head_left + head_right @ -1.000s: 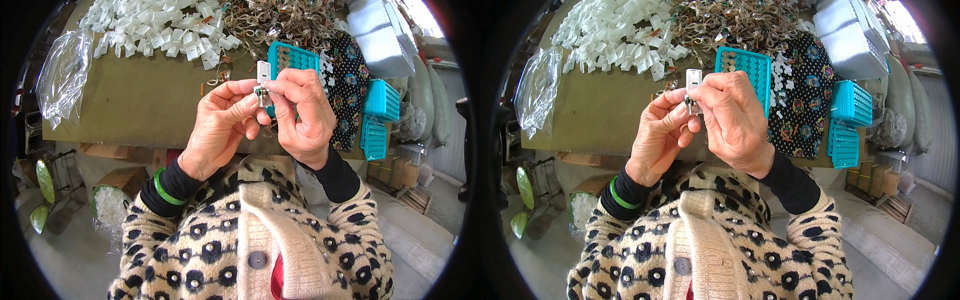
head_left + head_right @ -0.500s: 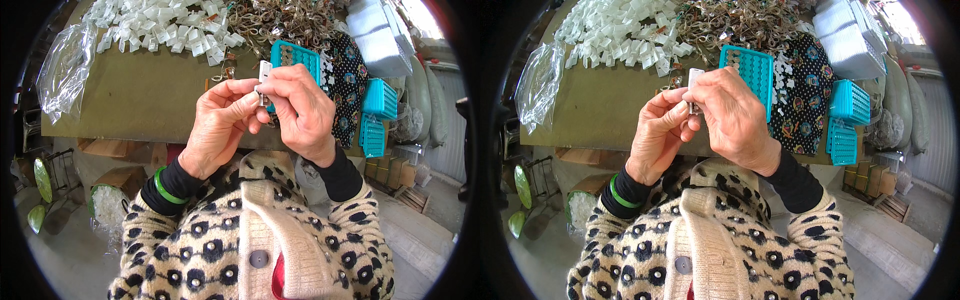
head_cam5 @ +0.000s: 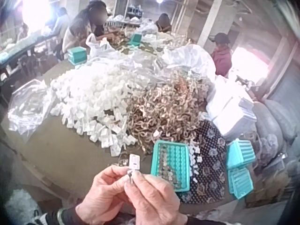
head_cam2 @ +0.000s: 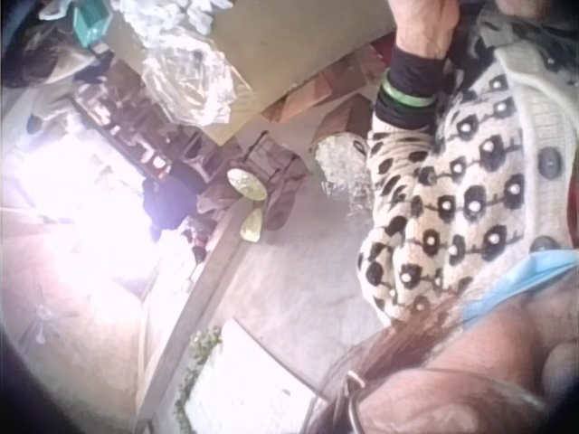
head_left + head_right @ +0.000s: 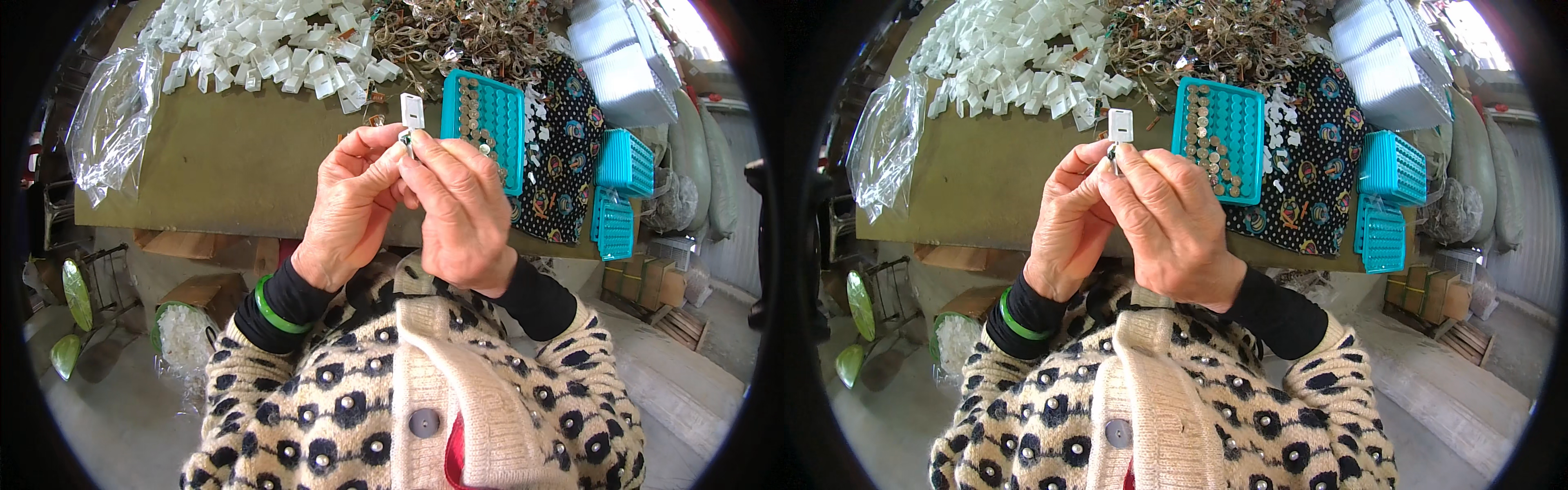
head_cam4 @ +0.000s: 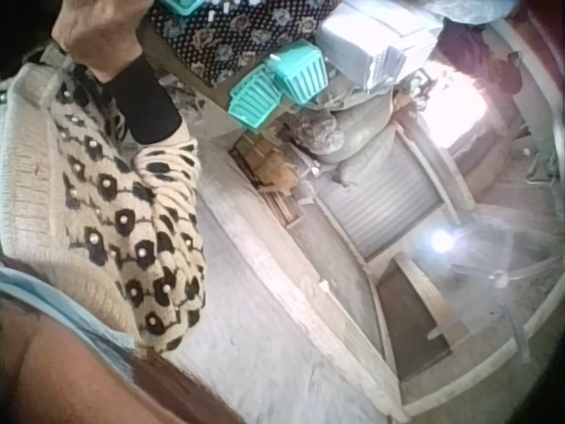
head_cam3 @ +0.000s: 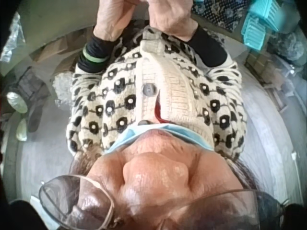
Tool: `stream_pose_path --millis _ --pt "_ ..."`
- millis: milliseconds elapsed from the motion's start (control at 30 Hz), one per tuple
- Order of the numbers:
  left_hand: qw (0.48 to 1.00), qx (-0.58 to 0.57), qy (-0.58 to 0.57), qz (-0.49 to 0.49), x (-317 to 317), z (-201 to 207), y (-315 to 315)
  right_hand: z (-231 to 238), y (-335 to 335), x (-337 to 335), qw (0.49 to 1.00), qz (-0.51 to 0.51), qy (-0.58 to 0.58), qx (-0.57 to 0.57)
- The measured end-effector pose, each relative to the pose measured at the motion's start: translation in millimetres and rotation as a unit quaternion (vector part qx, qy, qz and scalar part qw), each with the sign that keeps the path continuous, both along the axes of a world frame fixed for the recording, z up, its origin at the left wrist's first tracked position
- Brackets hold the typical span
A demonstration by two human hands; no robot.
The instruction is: The person assembles small electronic components by hand. They repeatedly pick a white plastic housing, insert a metal pin, and attach a small metal piece, then place the assembled unit into a blue tray. The person also handles and separates small metal loops and wires on the table.
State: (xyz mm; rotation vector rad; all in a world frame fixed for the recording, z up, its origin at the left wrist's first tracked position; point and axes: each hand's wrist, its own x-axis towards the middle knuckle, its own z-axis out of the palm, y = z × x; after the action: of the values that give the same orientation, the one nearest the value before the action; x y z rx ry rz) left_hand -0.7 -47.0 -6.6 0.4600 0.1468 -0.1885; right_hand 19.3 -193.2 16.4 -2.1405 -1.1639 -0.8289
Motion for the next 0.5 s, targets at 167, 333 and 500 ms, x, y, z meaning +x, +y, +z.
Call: stream_pose_path --millis 167,333,500 --pt "0.998 0.047 -0.019 -0.044 0 7 0 26 -15 19 0.965 -0.042 0.218 0.142" --pt "0.996 0.060 -0.024 -0.055 1 8 -4 31 -21 33 0.802 0.031 0.565 0.192" --pt "0.996 0.056 -0.017 -0.061 3 8 -4 32 -22 34 0.790 0.043 0.545 0.279"
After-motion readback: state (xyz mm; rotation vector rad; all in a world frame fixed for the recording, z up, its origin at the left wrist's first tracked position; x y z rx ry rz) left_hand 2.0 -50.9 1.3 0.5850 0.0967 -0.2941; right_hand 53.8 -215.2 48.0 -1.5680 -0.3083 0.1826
